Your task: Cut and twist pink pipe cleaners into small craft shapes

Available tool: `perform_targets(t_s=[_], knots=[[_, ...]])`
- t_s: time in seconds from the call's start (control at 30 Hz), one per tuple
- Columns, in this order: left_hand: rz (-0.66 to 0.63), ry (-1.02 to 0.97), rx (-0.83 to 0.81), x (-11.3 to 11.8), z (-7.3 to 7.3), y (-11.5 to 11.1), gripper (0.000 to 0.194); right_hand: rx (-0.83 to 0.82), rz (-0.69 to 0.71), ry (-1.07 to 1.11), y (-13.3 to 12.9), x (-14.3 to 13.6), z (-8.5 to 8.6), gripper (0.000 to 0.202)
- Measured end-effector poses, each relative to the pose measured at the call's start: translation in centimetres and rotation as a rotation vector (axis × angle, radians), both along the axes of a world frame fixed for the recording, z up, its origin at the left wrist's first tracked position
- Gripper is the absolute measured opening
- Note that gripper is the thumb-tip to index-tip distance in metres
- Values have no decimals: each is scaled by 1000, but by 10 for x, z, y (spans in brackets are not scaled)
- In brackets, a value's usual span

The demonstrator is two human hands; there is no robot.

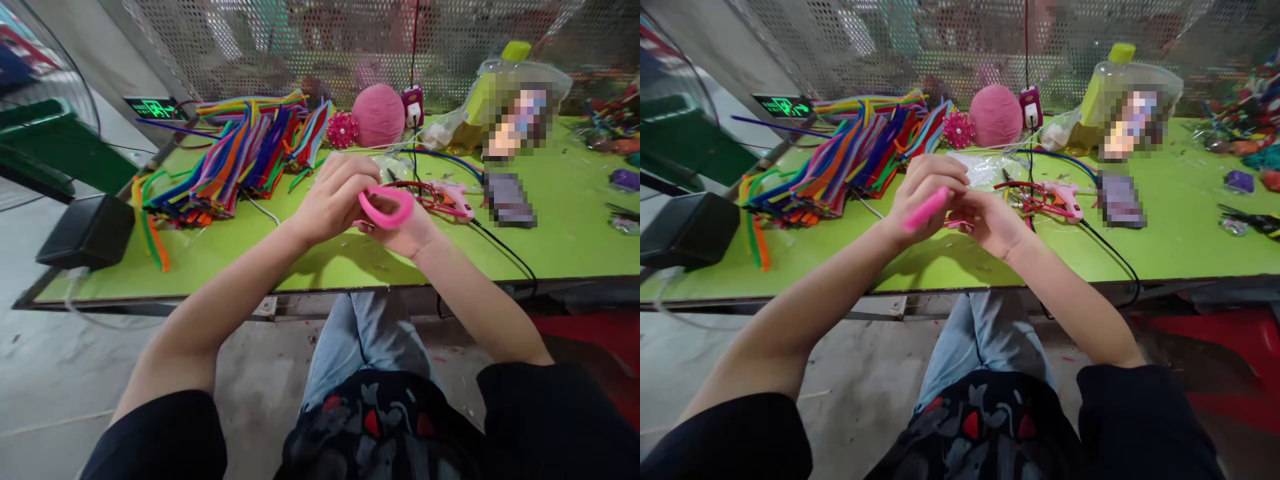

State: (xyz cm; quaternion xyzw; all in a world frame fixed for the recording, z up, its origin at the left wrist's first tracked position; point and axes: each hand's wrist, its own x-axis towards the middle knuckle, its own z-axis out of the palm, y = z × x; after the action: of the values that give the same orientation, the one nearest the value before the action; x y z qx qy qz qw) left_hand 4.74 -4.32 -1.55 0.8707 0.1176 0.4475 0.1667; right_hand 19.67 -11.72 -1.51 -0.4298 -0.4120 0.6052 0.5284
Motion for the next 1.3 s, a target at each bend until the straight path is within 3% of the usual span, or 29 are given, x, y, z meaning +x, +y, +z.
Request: perform_targets(t_s=[0.1, 0.2, 0.27, 0.33, 0.43, 0.63, 0.8, 0.93, 1.0, 1.17, 1.3], knots=[[-34, -133, -144, 3, 0, -4, 54, -104, 32, -91, 5, 14, 5, 15], [-190, -45, -470, 0, 3, -5, 47, 222, -123, -345, 13, 37, 21, 18], [-273, 52, -666, -3, 5, -4, 43, 417, -116, -383, 19, 49, 34, 22], [-286, 98, -782, -5, 6, -3, 37, 487, -74, -398, 25, 55, 46, 22], [-236, 139, -839, -6, 8, -1, 36, 568, -77, -435, 35, 55, 56, 24], [-216, 243, -961, -8, 11, 1, 36, 618, -204, -465, 53, 50, 60, 23], [-160, 216, -939, -8, 12, 0, 32, 717, -410, -705, 54, 51, 63, 24], [-144, 233, -970, -7, 13, -3, 30, 814, -429, -786, 56, 54, 57, 27], [-139, 236, -990, -6, 13, -4, 30, 766, -402, -702, 61, 52, 50, 25], [-141, 176, -950, 0, 8, -1, 33, 429, -379, -357, 75, 37, 33, 29], [-224, 106, -1133, 9, -1, -3, 35, 183, -107, -198, 70, 26, 32, 60]])
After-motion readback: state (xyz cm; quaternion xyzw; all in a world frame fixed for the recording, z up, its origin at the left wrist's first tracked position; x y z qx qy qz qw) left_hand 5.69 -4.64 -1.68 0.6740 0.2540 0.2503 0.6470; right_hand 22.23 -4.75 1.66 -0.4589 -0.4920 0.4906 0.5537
